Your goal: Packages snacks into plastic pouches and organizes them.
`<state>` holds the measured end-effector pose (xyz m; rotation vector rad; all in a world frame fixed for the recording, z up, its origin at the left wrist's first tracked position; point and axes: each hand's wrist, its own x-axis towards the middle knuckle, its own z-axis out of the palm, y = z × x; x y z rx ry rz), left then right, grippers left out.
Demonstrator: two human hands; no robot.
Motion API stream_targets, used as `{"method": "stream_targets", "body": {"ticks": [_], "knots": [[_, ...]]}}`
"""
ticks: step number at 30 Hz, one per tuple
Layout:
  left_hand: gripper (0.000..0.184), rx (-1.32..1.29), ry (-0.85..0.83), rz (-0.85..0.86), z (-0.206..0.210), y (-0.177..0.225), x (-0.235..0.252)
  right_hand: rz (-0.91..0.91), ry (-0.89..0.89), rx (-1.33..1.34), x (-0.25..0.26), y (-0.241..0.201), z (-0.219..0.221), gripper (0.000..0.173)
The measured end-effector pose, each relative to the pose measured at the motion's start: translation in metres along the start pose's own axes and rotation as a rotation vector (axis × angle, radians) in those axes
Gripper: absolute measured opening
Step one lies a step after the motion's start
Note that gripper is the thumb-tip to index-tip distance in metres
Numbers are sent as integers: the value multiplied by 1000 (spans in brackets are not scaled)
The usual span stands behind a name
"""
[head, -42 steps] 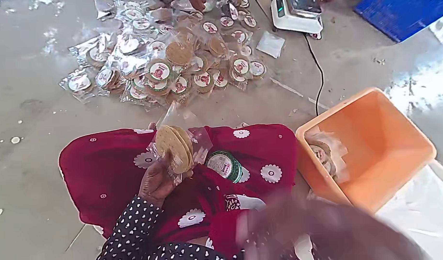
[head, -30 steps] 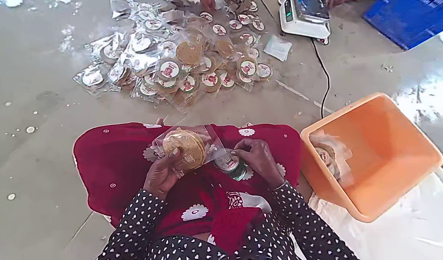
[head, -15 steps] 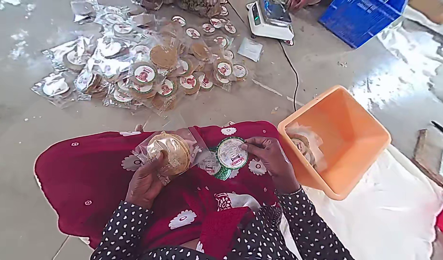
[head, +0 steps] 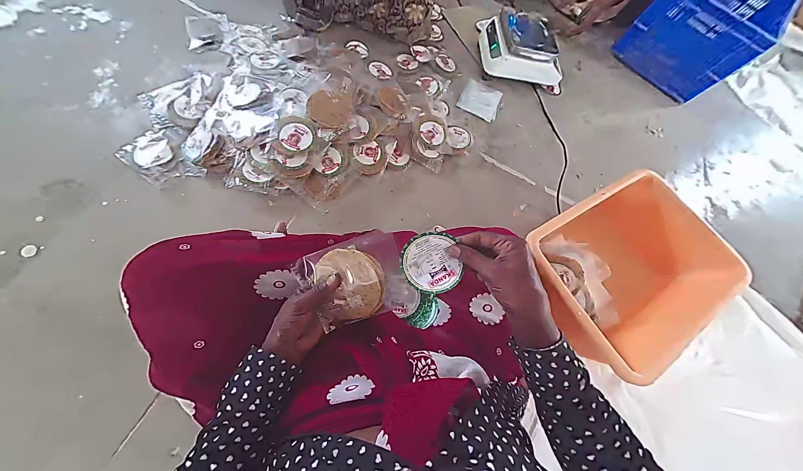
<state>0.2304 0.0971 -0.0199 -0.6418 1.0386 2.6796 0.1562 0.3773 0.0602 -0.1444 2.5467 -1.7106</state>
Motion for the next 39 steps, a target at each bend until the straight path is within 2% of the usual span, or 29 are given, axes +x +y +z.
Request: {"method": "stream_targets", "body": {"ticks": [3, 8, 11, 12, 15, 18, 21, 26, 29, 31, 33, 34, 37, 39], "knots": [[21, 18, -16, -7, -2, 0, 0, -27, -97, -1, 4, -4, 12, 3], [21, 36, 1, -6, -1, -1, 1, 35, -245, 110, 10, -16, 31, 5], [15, 96, 7, 17, 2, -2, 0, 50, -314, 127, 12, -13, 47, 6], [14, 109, 6, 25, 2, -2, 0, 38, -329, 126, 12, -11, 52, 10], [16, 109, -10, 22, 1, -3, 0, -1, -289, 115, 8, -8, 62, 20], [17, 90, -20, 12, -2, -2, 0, -19, -230, 88, 4, -5, 62, 8], [19, 83, -30, 15, -1, -2, -1, -76, -217, 11, -5, -3, 66, 11], [26, 132, -92, 13, -3, -3, -1, -180, -273, -102, -8, 5, 84, 5], [35, 222, -78, 16, -3, -2, -4, -209, -392, -218, -4, 4, 83, 14], [33, 277, -20, 22, 1, -5, -6, -160, -379, -58, -2, 1, 75, 21], [34, 312, -8, 17, 0, -7, -5, -73, -288, 191, -4, -2, 71, 29], [35, 322, -13, 21, -3, -8, -3, -54, -275, 223, -5, -3, 69, 30], [22, 307, -60, 9, -7, -9, -3, -151, -317, 81, -10, -1, 62, 22], [23, 255, -214, -27, -16, -10, 5, -181, -206, 32, -9, -5, 46, 19]]}}
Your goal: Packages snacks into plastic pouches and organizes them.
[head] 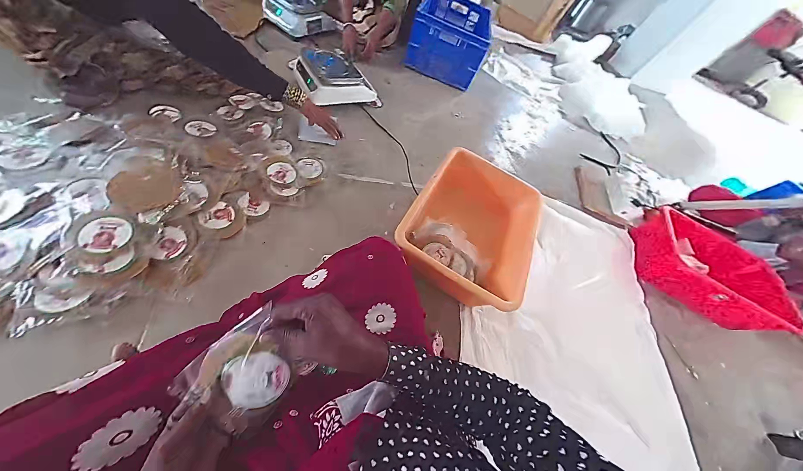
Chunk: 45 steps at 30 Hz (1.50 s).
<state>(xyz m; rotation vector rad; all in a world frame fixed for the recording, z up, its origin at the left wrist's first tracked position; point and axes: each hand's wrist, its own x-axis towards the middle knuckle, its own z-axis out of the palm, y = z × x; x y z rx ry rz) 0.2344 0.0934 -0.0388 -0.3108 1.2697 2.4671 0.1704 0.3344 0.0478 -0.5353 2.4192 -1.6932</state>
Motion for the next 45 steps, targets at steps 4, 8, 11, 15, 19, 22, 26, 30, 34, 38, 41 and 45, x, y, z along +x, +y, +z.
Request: {"method": "stream_targets", "body": {"ticks": [4, 8, 11, 15, 19, 22, 26, 30, 34, 38, 41, 45], "knots": [[38, -75, -237, -42, -7, -2, 12, -96, 445, -214, -10, -4, -86, 10], [36, -43, -181, -41, -6, -2, 15, -65, 677, -623, -30, 14, -192, 23], [36, -28, -126, -51, 0, -4, 17, 178, 710, -756, -56, 39, -242, 29], [36, -65, -28, -69, 7, 0, 14, 505, 555, -830, -75, 91, -262, 30], [35, -30, -17, -58, 7, 16, 18, 550, 416, -831, -75, 134, -268, 30], [34, 37, -4, 33, -1, 40, 24, 424, 559, -765, -35, 108, -258, 42], [34, -45, 101, 93, -11, 58, 40, 169, 392, -604, 77, 78, -193, 32], [30, -112, 180, 49, -13, 52, 53, 265, 23, -224, 191, 106, -66, 28], [31, -128, 152, 25, -15, 50, 62, 688, -32, 187, 254, 132, 55, 35], [33, -149, 134, 35, -15, 48, 70, 781, 284, 402, 291, 149, 129, 26], [35, -151, 115, 42, -16, 45, 73, 767, 468, 442, 310, 158, 155, 23], [37, -143, 96, 53, -16, 43, 78, 810, 498, 381, 326, 160, 159, 30]]}}
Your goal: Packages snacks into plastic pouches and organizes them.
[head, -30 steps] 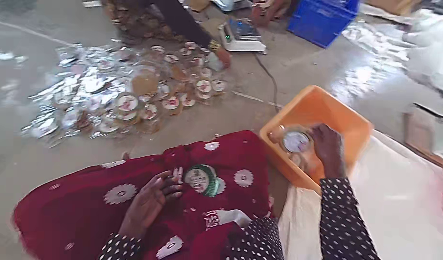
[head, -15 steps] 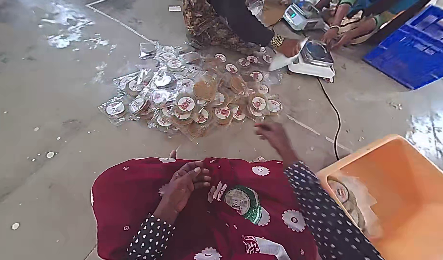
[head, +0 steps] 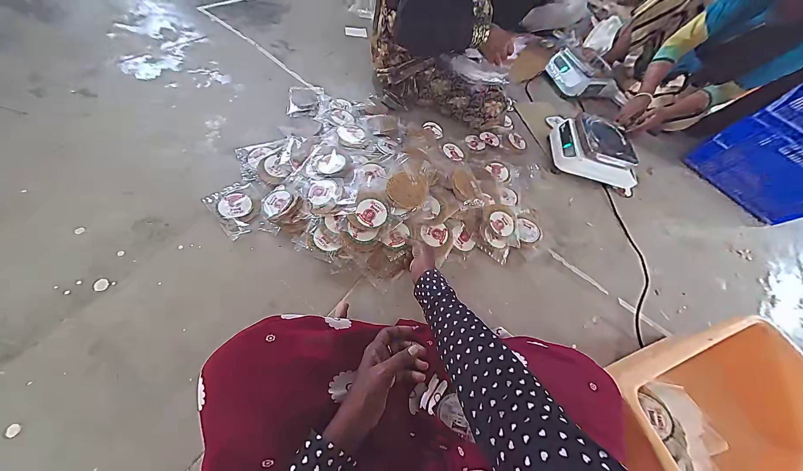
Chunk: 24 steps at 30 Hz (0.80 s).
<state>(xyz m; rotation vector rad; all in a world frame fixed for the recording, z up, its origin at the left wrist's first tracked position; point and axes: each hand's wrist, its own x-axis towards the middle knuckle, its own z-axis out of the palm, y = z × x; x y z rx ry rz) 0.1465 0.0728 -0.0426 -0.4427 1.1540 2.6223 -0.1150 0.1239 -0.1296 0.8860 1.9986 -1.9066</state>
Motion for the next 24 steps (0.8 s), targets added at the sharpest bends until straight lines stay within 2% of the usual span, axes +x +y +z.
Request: {"method": "stream_targets", "body": {"ticks": [5, 11, 14, 16, 19, 20, 21, 22, 24], "knots": [[38, 31, 5, 2, -1, 0, 1, 6, -98, 42, -10, -9, -26, 28], [30, 71, 45, -5, 3, -2, -2, 172, -234, 212, -67, -33, -124, 18], [23, 147, 46, 0, 8, -5, -7, 66, -291, 318, -126, -43, -162, 24], [24, 151, 5, -42, 14, -9, -14, -104, -375, 392, -166, -39, -182, 21], [64, 65, -144, -274, 23, -7, -24, -357, -710, 501, -192, -25, -212, 15], [75, 24, -246, -325, 22, -7, -28, -370, -815, 436, -203, -27, -222, 5], [80, -16, -338, -342, 22, -7, -32, -353, -920, 342, -222, -35, -232, 10], [78, -55, -406, -343, 24, -7, -38, -327, -995, 229, -241, -44, -240, 23], [59, -170, -606, -330, 24, -12, -45, -364, -1330, 92, -225, -30, -246, 27]]}}
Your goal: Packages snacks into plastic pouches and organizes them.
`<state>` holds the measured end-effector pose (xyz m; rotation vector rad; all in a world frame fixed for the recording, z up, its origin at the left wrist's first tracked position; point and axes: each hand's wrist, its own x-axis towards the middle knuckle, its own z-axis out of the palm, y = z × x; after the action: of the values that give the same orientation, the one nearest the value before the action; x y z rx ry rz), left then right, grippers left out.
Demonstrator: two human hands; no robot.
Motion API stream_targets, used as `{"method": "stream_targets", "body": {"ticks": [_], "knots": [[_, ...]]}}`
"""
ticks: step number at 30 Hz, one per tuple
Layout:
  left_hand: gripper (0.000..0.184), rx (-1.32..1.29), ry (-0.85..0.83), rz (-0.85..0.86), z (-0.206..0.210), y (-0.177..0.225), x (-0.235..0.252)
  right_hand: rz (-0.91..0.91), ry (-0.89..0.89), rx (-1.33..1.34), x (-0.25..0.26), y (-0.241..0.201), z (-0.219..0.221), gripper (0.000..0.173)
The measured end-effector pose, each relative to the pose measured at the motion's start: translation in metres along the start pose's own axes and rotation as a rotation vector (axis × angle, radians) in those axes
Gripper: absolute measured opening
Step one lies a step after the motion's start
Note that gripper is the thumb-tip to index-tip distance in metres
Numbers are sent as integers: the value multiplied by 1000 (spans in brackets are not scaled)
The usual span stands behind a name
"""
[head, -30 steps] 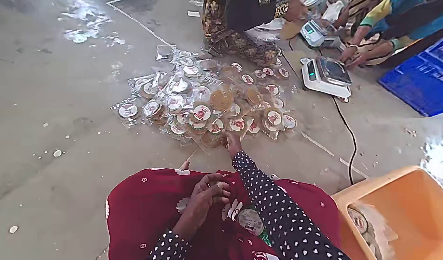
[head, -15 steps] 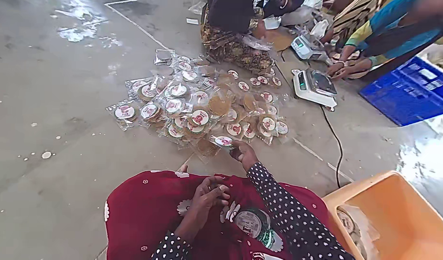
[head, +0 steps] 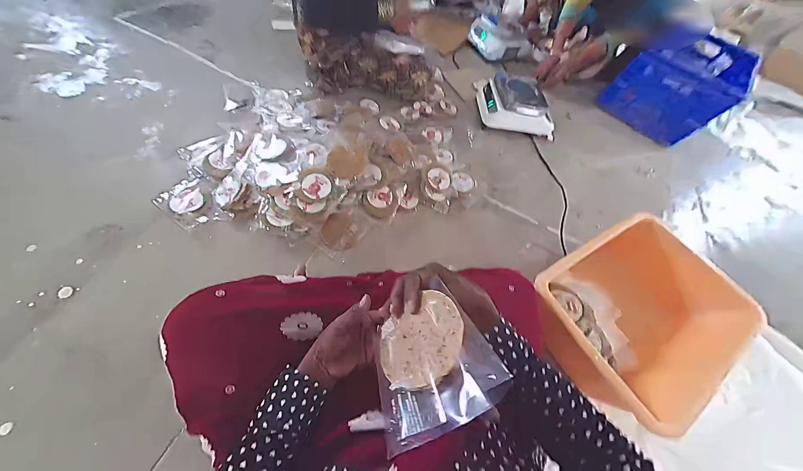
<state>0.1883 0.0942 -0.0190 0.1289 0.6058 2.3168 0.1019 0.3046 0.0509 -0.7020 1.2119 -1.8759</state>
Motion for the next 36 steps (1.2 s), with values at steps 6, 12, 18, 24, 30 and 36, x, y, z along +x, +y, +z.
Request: {"method": "stream_targets", "body": {"ticks": [6, 12, 18, 24, 30, 36], "knots": [[28, 12, 316, 239, 14, -23, -25, 31, 205, -526, -12, 7, -11, 27], [23, 8, 767, 432, 20, 0, -61, 252, 544, -1067, -71, 19, -18, 11], [23, 147, 833, 445, 26, 3, -55, 400, 575, -1336, -70, 71, -7, 23], [30, 562, 733, 326, 28, 7, -68, 355, 745, -1117, -91, 48, -9, 8], [28, 843, 537, 83, 21, 28, -71, 176, 819, -1055, -112, 44, -13, 14], [23, 545, 717, 287, 17, 8, -65, 146, 1020, -620, -121, 25, -6, 12]]}}
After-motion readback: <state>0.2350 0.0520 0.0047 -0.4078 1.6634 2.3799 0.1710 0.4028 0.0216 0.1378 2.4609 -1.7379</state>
